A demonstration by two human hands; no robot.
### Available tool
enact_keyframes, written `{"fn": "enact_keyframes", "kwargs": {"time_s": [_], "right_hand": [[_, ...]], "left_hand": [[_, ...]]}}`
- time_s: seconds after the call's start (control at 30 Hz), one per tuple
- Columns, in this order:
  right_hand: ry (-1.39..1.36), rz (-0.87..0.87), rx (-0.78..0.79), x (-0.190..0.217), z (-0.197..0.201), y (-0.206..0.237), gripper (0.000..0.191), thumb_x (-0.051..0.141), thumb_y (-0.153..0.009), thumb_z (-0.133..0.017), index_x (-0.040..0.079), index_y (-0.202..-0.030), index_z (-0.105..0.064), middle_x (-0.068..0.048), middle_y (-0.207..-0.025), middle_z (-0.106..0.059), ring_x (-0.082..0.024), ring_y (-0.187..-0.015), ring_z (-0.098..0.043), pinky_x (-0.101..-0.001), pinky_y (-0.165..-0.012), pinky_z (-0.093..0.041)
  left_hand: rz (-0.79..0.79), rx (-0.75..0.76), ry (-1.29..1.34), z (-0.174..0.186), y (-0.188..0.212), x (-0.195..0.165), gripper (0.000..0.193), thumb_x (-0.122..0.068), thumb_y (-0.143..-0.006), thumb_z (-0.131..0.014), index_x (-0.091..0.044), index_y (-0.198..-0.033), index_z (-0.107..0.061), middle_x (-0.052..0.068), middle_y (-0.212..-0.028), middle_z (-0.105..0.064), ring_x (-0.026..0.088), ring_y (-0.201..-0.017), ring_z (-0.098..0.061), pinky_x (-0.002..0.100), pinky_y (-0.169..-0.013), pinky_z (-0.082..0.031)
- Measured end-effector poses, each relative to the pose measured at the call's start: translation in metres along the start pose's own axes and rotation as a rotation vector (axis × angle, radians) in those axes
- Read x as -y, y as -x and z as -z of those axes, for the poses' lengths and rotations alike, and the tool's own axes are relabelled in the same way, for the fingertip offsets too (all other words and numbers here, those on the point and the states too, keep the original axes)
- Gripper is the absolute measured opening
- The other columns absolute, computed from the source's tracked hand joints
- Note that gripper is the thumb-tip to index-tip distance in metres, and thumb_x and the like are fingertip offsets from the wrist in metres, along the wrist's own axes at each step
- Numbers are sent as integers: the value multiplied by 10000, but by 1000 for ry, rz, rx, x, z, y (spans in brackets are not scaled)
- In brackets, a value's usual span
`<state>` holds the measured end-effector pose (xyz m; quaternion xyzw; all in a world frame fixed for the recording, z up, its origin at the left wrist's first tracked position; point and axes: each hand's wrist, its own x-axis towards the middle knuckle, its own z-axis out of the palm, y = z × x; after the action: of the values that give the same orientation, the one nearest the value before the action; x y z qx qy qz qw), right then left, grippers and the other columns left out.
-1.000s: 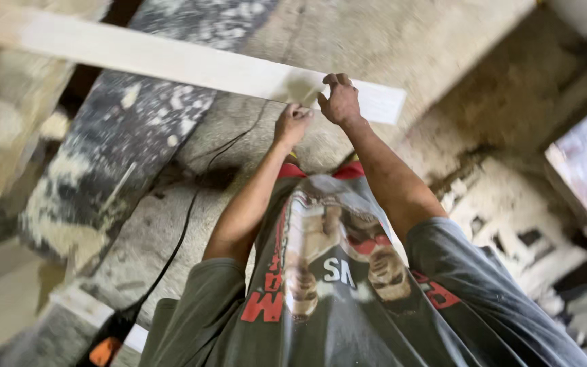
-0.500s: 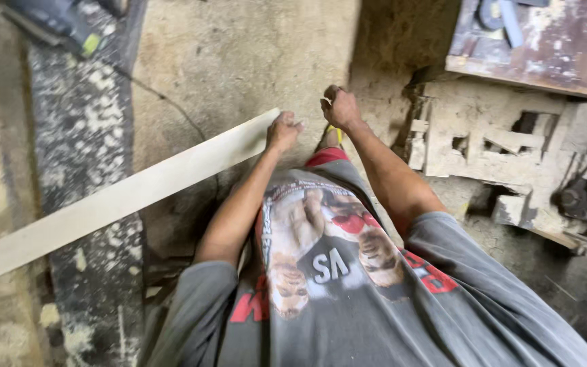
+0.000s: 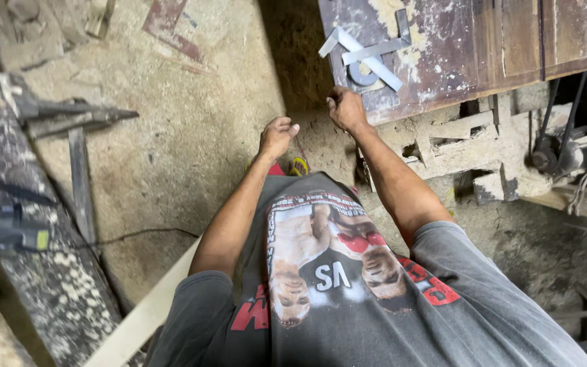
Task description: The person picks up a wooden plank from the workshop floor, carries it outside, and lays it across a support. They use a tape measure, try square and pencil to mark a cut line, then saw the plank by hand with a hand saw, steadying it with the other hand and foot.
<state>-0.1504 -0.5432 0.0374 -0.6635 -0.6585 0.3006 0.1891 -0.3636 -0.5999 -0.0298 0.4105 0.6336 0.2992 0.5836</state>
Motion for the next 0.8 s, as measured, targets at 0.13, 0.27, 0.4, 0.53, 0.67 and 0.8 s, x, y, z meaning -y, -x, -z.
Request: {"fn": "enact_keyframes", "kwargs": {"time_s": [0.13,0.27,0.4,0.53,0.67,0.8], "right_hand": [[-87,-65,-151,-34,11,-57,173,113,-913,-642,16,-1041,-704,-247,-962,-731,-434,-935,-708,-473,-835,-559],[10,-87,-315,-64,28,-118,178,75,-947,-606,16,-1080,-708,-276,-994,-721,-466,-950,-694,-497,-831,-558],[65,-160,-504,-80,80,-209,236,54,-905,-588,26,-1098,-721,-293,-967,-708,-475,-915,-694,-503,-837,-552],[69,-216,-513,-89,101,-256,263,30,-929,-575,22,-1153,-712,-271,-1000,-721,-462,-945,-694,-497,-867,-549],[41,-197,-574,-100,115,-303,376,-13,-877,-530,17,-1219,-685,-287,-1114,-692,-445,-991,-695,-478,-893,-559],[122,-239,-448,-115,112,-342,434,-40,-928,-513,47,-1329,-655,-272,-1236,-646,-481,-1077,-653,-504,-942,-540]], "left_hand": [[10,57,-39,-13,-66,-16,481,-272,-885,-786,-13,-1267,-651,149,-1168,-753,206,-1070,-723,322,-939,-564],[-54,146,-120,-19,-136,-41,403,-271,-909,-777,-13,-1206,-689,133,-1135,-777,201,-1043,-733,329,-936,-572],[-117,234,-380,-32,-204,-88,389,-255,-851,-799,-32,-1156,-712,125,-1057,-772,204,-972,-752,337,-884,-574],[-175,291,-361,-46,-240,-122,378,-225,-858,-795,-12,-1156,-701,143,-1047,-772,246,-957,-746,363,-857,-580],[-153,358,-368,-73,-275,-146,360,-222,-851,-786,-27,-1145,-710,145,-1056,-779,241,-949,-768,359,-851,-593],[-211,312,-401,-95,-297,-154,377,-235,-877,-799,-19,-1171,-701,167,-1089,-766,256,-978,-753,365,-861,-584]]}}
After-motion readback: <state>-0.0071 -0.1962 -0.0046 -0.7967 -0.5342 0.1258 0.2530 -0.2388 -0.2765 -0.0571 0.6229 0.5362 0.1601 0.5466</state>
